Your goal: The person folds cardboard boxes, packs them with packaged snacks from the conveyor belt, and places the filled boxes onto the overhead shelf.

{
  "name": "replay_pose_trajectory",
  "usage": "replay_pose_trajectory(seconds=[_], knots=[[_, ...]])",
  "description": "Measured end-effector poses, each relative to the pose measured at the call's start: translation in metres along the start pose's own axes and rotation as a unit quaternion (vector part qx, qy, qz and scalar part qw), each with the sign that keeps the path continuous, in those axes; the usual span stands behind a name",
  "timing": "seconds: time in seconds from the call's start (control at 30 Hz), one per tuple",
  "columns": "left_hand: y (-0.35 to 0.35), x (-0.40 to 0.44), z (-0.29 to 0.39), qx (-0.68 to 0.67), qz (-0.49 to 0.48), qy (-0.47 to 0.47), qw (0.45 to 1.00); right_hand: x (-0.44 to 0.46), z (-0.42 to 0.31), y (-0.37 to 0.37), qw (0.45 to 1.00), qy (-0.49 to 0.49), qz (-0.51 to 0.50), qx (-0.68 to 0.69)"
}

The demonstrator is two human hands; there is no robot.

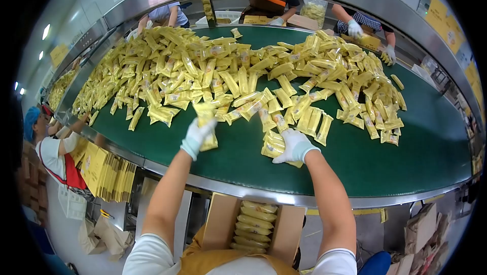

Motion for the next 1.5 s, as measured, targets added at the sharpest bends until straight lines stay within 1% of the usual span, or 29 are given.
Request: replay_pose_trajectory(seconds=[0.03,0.1,0.13,0.23,0.27,0.3,0.37,0.4,0.43,0.5,0.53,0.63,0.67,0.77,0.87,0.97,1.0,1.1,1.13,1.23,1.27,1.3,1.33,1.37,1.4,1.43,1.47,1.5], knots=[[0.013,0.018,-0.001,-0.044,0.028,0.038,0.998,-0.003,-0.006,0.001,1.0,-0.006,-0.007,-0.01],[0.021,0.031,0.012,0.055,0.01,0.073,0.996,-0.016,-0.02,0.004,0.999,-0.017,-0.025,-0.034],[0.024,0.043,0.0,0.156,-0.006,0.114,0.981,-0.019,-0.023,0.0,0.998,-0.012,-0.012,-0.064],[0.006,0.048,-0.01,0.228,-0.071,0.165,0.957,-0.038,-0.029,-0.007,0.996,0.044,0.048,-0.066],[-0.004,0.047,-0.008,0.288,-0.102,0.136,0.942,-0.047,-0.028,-0.008,0.996,0.047,0.05,-0.05],[-0.015,0.04,-0.005,0.347,-0.133,0.107,0.922,-0.053,-0.024,-0.012,0.998,0.044,0.037,-0.007],[-0.028,0.014,0.017,0.491,-0.098,0.035,0.865,-0.068,-0.016,-0.019,0.996,0.036,0.007,0.079],[-0.035,0.0,0.026,0.507,-0.146,0.063,0.847,-0.076,-0.017,-0.016,0.997,0.033,0.0,0.067],[-0.041,-0.013,0.032,0.545,-0.142,-0.004,0.827,-0.084,-0.016,-0.015,0.998,0.038,0.014,0.057],[-0.056,-0.045,0.037,0.58,-0.204,-0.094,0.783,-0.1,-0.009,-0.016,0.997,0.042,0.046,0.041],[-0.06,-0.06,0.038,0.58,-0.204,-0.134,0.778,-0.107,-0.003,-0.019,0.997,0.039,0.059,0.016],[-0.059,-0.087,0.035,0.565,-0.21,-0.16,0.782,-0.126,0.005,-0.025,0.991,-0.015,0.134,-0.021],[-0.058,-0.09,0.034,0.554,-0.212,-0.147,0.791,-0.129,0.004,-0.028,0.989,-0.025,0.143,-0.025],[-0.06,-0.096,0.038,0.578,-0.199,-0.169,0.773,-0.132,-0.007,-0.027,0.982,-0.029,0.175,-0.066],[-0.063,-0.093,0.031,0.578,-0.166,-0.202,0.773,-0.135,-0.011,-0.026,0.97,-0.04,0.208,-0.117],[-0.069,-0.086,0.031,0.615,-0.191,-0.087,0.76,-0.127,0.001,-0.034,0.982,-0.126,0.121,-0.075],[-0.07,-0.087,0.034,0.631,-0.184,-0.073,0.75,-0.124,0.002,-0.034,0.982,-0.142,0.095,-0.08],[-0.065,-0.093,0.031,0.615,-0.146,-0.103,0.768,-0.125,0.012,-0.036,0.981,-0.161,0.101,-0.032],[-0.061,-0.096,0.032,0.597,-0.115,-0.129,0.783,-0.131,0.014,-0.03,0.976,-0.168,0.138,0.032],[-0.038,-0.108,0.031,0.495,-0.083,-0.113,0.858,-0.165,0.001,0.003,0.942,-0.105,0.26,0.186],[-0.028,-0.117,0.038,0.459,-0.044,-0.143,0.876,-0.18,-0.015,0.019,0.937,-0.058,0.291,0.184],[-0.021,-0.119,0.03,0.299,-0.074,-0.109,0.945,-0.194,-0.035,0.036,0.942,-0.017,0.29,0.168],[-0.015,-0.12,0.018,0.13,-0.104,-0.069,0.984,-0.208,-0.057,0.052,0.945,0.023,0.288,0.153],[-0.009,-0.124,0.008,-0.043,-0.131,-0.026,0.99,-0.222,-0.08,0.064,0.947,0.062,0.284,0.139],[-0.006,-0.132,-0.001,-0.164,-0.179,0.035,0.969,-0.227,-0.102,0.065,0.963,0.079,0.239,0.099],[-0.012,-0.154,0.024,-0.268,-0.228,0.051,0.935,-0.23,-0.126,0.065,0.975,0.096,0.193,0.059],[-0.021,-0.177,0.064,-0.295,-0.275,-0.001,0.915,-0.233,-0.154,0.062,0.986,0.099,0.132,0.005],[-0.032,-0.2,0.099,-0.321,-0.321,-0.053,0.889,-0.233,-0.178,0.046,0.979,0.146,0.116,-0.078]])
Point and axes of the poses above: each hand's wrist, its own x-axis towards the middle knuckle, its own y-axis out of the back of the hand, z = x × y, the point moved 8 cm from there along x, towards the middle knuckle, and after that the axes turned 1 degree about -x, right-handed, at the moved point
